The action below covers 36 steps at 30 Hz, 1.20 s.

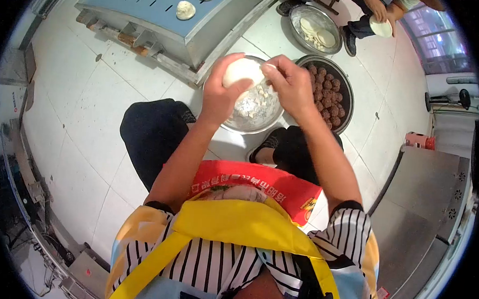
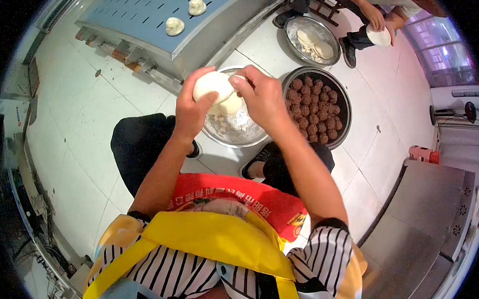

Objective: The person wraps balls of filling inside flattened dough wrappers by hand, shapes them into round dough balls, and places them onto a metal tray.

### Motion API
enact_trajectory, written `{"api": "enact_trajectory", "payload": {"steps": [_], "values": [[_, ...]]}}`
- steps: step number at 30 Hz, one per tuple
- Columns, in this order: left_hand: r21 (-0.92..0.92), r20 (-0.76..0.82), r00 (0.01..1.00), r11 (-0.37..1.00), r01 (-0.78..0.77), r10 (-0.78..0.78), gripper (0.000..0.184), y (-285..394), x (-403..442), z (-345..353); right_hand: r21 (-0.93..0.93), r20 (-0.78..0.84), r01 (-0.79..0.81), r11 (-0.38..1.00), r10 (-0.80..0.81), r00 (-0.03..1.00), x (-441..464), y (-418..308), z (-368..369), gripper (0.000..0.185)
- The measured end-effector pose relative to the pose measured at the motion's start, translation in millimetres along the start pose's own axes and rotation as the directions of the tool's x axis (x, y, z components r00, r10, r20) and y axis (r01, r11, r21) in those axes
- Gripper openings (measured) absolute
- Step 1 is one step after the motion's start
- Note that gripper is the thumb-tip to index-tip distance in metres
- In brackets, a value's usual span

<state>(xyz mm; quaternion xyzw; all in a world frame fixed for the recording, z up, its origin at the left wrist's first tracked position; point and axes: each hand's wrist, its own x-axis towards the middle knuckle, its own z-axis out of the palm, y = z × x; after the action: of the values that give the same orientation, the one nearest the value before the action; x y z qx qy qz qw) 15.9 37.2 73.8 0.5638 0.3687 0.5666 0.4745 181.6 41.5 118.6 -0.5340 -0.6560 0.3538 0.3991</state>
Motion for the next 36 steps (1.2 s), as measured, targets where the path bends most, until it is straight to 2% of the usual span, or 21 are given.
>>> {"api": "enact_trajectory", "payload": {"steps": [1,3,5,7,9,10,13,14,15,16,17,18,21,23,25,26,27,28,31,33,36], "values": [[0.479,0.037,0.959,0.837,-0.265,0.282,0.051,0.9,2.2,-4.1,0.162,0.009,-0.180,0.970,0.181,0.983,3.3,7.0,4.2,0.021],[0.596,0.283,0.854,0.618,-0.513,0.435,0.054,-4.2,6.7,-17.0,0.394,0.121,-0.375,0.839,0.357,0.926,4.5,19.4,10.0,0.020],[0.565,0.521,0.687,0.398,-0.723,0.507,0.055,-13.3,16.0,-27.9,0.530,0.340,-0.592,0.607,0.488,0.804,11.2,38.2,6.2,0.021],[0.478,0.708,0.526,0.227,-0.848,0.472,0.055,-18.9,21.4,-33.4,0.434,0.511,-0.774,0.461,0.582,0.633,19.4,43.9,1.1,0.016],[0.440,0.742,0.499,0.237,-0.866,0.447,0.052,-25.2,16.4,-27.1,0.154,0.539,-0.860,0.486,0.688,0.485,29.9,46.8,-5.9,0.020],[0.425,0.757,0.482,0.227,-0.876,0.441,0.051,-27.4,19.9,-25.6,0.123,0.525,-0.828,0.548,0.672,0.523,35.1,47.9,-9.9,0.025],[0.640,0.313,0.879,0.604,-0.475,0.360,0.039,-31.7,9.3,-6.1,0.476,0.559,-0.779,0.407,0.544,0.626,58.8,57.9,-36.6,0.026],[0.541,0.123,0.958,0.792,-0.283,0.259,0.035,-39.8,4.3,-0.3,0.359,0.484,-0.729,0.583,0.551,0.680,60.6,70.8,-34.0,0.018],[0.125,-0.009,0.999,0.991,0.040,-0.039,0.036,-41.5,0.9,3.6,0.285,0.433,-0.696,0.660,0.559,0.707,57.4,75.8,-26.4,0.017],[-0.338,0.011,0.932,0.876,0.344,-0.362,0.038,-41.6,-3.8,7.1,0.207,0.380,-0.661,0.721,0.563,0.734,47.8,77.4,-18.2,0.018],[-0.703,0.169,0.785,0.485,0.521,-0.596,0.041,-42.8,-6.1,10.4,0.122,0.326,-0.616,0.779,0.554,0.766,43.1,83.4,-10.7,0.022],[-0.731,0.230,0.691,0.347,0.588,-0.685,0.054,-48.6,-8.3,13.0,0.086,0.388,-0.581,0.809,0.510,0.767,43.6,110.8,-6.5,0.032],[-0.726,0.464,0.644,0.156,0.670,-0.608,0.066,-50.4,-14.4,4.1,-0.294,0.276,-0.141,0.945,0.225,0.935,30.8,109.8,0.8,0.031],[-0.682,0.441,0.613,0.198,0.703,-0.656,0.079,-42.9,-12.4,3.8,0.059,0.309,-0.159,0.986,0.133,0.942,21.8,99.2,-3.5,0.048],[-0.652,0.443,0.630,0.253,0.715,-0.638,0.083,-34.6,-10.5,3.4,0.559,0.319,-0.223,0.798,0.042,0.947,-2.9,64.7,2.3,0.061],[-0.650,0.271,0.587,0.305,0.696,-0.763,0.083,-12.3,-4.4,16.2,0.424,0.313,-0.120,0.898,-0.021,0.949,-12.5,58.9,13.3,0.075],[-0.641,0.291,0.613,0.326,0.695,-0.734,0.082,-13.6,-7.0,17.8,0.277,0.311,-0.010,0.961,-0.080,0.947,-20.6,54.4,22.1,0.090],[-0.629,0.317,0.637,0.347,0.696,-0.702,0.082,-16.7,-9.0,19.2,0.159,0.277,-0.173,0.972,0.124,0.953,-21.7,44.4,17.7,0.100],[-0.673,0.219,0.697,0.412,0.614,-0.683,0.076,3.3,-5.0,34.8,0.065,0.103,-0.161,0.985,0.154,0.983,-26.9,31.9,19.3,0.097],[-0.611,0.122,0.753,0.548,0.571,-0.647,0.073,13.9,-10.6,36.7,0.237,0.098,-0.027,0.971,0.003,0.995,-29.3,27.5,20.0,0.088],[-0.507,0.263,0.793,0.621,0.598,-0.549,0.067,8.8,-7.7,25.6,0.428,0.076,0.016,0.904,-0.054,0.996,-28.2,14.6,20.2,0.079]]}}
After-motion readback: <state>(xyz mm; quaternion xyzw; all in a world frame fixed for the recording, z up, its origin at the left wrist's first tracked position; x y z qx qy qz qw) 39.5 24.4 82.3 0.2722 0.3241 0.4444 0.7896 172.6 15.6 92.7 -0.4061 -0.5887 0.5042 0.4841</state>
